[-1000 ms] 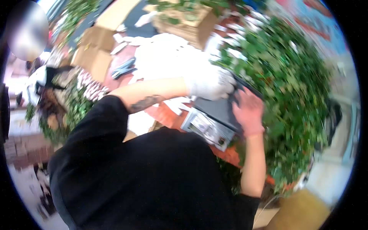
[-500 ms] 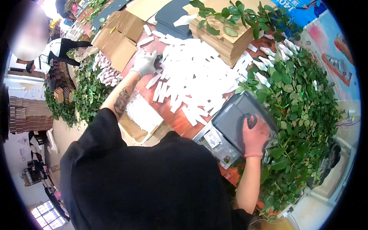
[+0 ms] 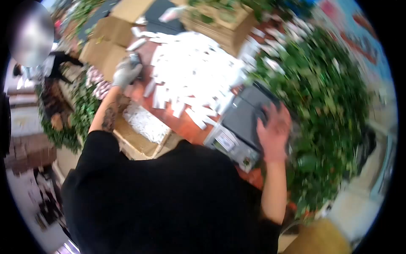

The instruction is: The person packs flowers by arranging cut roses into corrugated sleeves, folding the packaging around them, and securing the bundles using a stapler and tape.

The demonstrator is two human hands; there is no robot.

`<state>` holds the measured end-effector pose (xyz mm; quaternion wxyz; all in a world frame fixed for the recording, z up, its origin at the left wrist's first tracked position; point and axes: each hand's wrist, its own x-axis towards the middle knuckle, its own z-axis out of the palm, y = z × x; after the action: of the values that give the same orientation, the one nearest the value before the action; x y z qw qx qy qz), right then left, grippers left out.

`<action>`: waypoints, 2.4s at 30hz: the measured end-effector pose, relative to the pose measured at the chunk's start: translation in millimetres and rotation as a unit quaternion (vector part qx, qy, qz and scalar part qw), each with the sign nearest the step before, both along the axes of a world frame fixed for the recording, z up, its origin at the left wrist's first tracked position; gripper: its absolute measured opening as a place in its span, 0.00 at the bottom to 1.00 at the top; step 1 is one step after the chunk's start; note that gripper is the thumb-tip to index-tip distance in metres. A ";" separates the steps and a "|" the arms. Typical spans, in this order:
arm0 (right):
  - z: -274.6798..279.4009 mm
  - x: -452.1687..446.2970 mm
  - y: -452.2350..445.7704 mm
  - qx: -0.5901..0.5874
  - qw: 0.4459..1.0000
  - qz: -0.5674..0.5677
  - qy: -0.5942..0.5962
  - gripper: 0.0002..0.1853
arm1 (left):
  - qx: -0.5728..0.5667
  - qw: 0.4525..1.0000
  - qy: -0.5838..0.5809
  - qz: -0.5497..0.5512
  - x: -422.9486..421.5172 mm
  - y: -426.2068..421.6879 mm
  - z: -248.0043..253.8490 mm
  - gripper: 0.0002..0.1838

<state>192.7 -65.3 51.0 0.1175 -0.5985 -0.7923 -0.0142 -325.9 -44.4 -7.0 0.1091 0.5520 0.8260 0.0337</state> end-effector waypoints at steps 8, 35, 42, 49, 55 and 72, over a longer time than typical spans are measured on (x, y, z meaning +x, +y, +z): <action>3.9 -11.0 -3.2 -0.035 0.998 -0.028 0.043 0.28 | 0.041 0.985 -0.020 0.165 -1.8 -20.4 -52.4 0.49; -16.5 -8.5 1.2 0.012 0.988 -0.075 0.135 0.21 | -0.024 0.681 -0.732 -0.022 182.8 -87.8 53.9 0.30; -6.2 -9.5 3.5 -0.025 0.992 -0.062 0.108 0.22 | 0.075 0.861 -0.447 -0.232 230.7 -81.8 81.1 0.31; -3.9 -8.7 1.9 -0.047 0.989 -0.059 0.127 0.22 | -0.164 0.628 -0.740 -0.176 212.4 -39.2 54.0 0.36; -15.6 -9.1 0.6 -0.027 0.988 -0.081 0.130 0.17 | -0.188 0.662 -0.676 -0.263 214.5 -10.2 50.1 0.34; 0.6 -12.0 2.0 -0.076 0.990 -0.076 0.091 0.26 | -0.258 0.702 -0.575 -0.331 211.1 13.8 35.9 0.29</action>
<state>180.8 -63.3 51.6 0.1418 -0.6633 -0.7291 0.0915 -114.8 -30.6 28.9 0.7052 0.6135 0.3434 0.0918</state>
